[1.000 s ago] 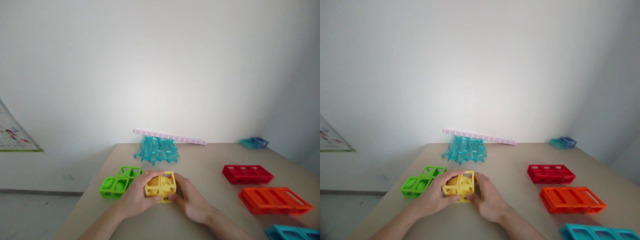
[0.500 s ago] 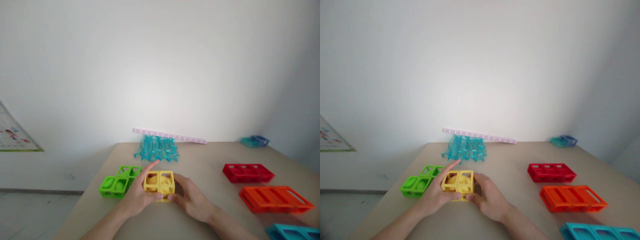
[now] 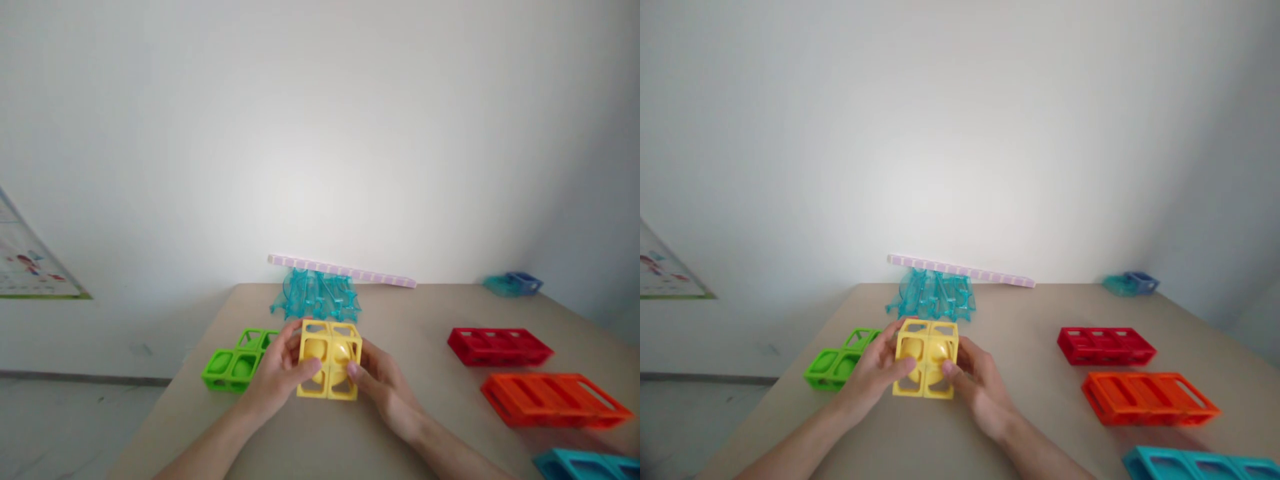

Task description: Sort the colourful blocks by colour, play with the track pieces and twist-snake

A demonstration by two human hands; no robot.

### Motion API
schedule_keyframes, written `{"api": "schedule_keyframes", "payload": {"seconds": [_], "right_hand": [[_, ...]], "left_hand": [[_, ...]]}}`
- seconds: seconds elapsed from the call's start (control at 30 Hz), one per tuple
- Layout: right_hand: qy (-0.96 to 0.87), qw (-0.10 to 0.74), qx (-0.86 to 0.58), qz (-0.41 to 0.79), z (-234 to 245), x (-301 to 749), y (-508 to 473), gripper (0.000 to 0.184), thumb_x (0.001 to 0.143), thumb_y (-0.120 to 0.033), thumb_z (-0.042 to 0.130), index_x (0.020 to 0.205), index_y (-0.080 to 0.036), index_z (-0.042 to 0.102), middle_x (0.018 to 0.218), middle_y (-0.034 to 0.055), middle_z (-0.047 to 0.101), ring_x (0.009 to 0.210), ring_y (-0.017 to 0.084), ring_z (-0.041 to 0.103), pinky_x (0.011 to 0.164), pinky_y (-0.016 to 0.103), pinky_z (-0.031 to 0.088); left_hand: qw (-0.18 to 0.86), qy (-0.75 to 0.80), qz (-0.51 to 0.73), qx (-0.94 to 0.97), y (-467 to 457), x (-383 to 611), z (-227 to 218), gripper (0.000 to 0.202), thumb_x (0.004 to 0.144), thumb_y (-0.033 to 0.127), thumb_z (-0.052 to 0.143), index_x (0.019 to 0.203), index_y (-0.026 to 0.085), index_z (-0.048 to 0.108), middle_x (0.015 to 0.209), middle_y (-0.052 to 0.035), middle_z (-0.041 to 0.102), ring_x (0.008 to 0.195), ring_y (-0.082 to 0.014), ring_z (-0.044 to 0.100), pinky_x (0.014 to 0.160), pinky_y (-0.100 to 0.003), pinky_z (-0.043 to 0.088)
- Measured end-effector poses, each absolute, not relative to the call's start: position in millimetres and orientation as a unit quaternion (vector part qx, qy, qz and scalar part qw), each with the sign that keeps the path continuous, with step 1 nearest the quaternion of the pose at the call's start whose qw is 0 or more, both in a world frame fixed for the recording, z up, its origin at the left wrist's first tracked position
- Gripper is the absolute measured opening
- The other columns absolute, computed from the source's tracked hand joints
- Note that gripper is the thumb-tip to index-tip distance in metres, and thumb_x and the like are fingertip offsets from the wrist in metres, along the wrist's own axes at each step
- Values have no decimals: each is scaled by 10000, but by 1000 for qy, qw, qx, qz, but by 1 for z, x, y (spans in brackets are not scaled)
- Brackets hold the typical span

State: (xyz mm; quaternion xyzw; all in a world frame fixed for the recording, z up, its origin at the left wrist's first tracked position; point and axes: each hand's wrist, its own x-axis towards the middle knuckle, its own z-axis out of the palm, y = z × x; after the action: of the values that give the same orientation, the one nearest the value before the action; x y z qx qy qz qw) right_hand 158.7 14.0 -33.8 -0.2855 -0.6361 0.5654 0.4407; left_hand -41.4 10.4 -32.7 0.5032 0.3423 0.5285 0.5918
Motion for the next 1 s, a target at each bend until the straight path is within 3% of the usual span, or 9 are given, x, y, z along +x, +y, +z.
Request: {"api": "schedule_keyframes", "payload": {"seconds": [0.13,0.33,0.5,0.67,0.8,1.0], "right_hand": [[-680,417,-295,526,-35,158,12,454,887,-472,596,1232,-178,609,1059,103,689,913,250,641,833,394,509],[-694,411,-296,512,-33,157,9,429,896,-450,589,1218,-168,614,1028,90,685,868,229,618,785,355,508],[-687,413,-307,513,-32,155,8,406,872,-454,628,1157,-165,637,996,80,692,860,223,621,779,335,489],[-571,416,-234,668,-31,149,4,471,818,-510,666,1152,-181,620,1058,90,680,951,246,638,817,344,483],[-457,360,-181,793,-33,143,-2,571,771,-546,668,1204,-180,600,1057,115,697,977,280,656,842,378,488],[-335,312,-124,881,-44,139,-7,570,733,-537,687,1154,-155,649,1028,135,719,988,302,666,930,448,449]], "left_hand": [[582,353,515,521,6,-43,-29,765,760,315,760,1402,274,346,1050,-44,708,888,-208,695,770,-308,550],[487,415,497,586,4,-46,-32,461,725,310,774,1144,215,607,967,-30,701,857,-192,658,748,-268,516],[463,439,493,592,5,-48,-31,340,729,336,765,1034,205,689,884,-12,681,763,-152,616,680,-227,485],[533,420,520,520,4,-46,-29,317,708,359,784,968,189,722,838,-12,681,691,-123,595,620,-207,472],[610,366,538,452,2,-41,-33,359,658,357,826,958,189,721,805,-17,697,670,-136,621,622,-232,488],[656,343,543,396,-2,-33,-32,300,694,374,799,894,165,719,710,-25,707,594,-132,624,565,-225,475]]}}
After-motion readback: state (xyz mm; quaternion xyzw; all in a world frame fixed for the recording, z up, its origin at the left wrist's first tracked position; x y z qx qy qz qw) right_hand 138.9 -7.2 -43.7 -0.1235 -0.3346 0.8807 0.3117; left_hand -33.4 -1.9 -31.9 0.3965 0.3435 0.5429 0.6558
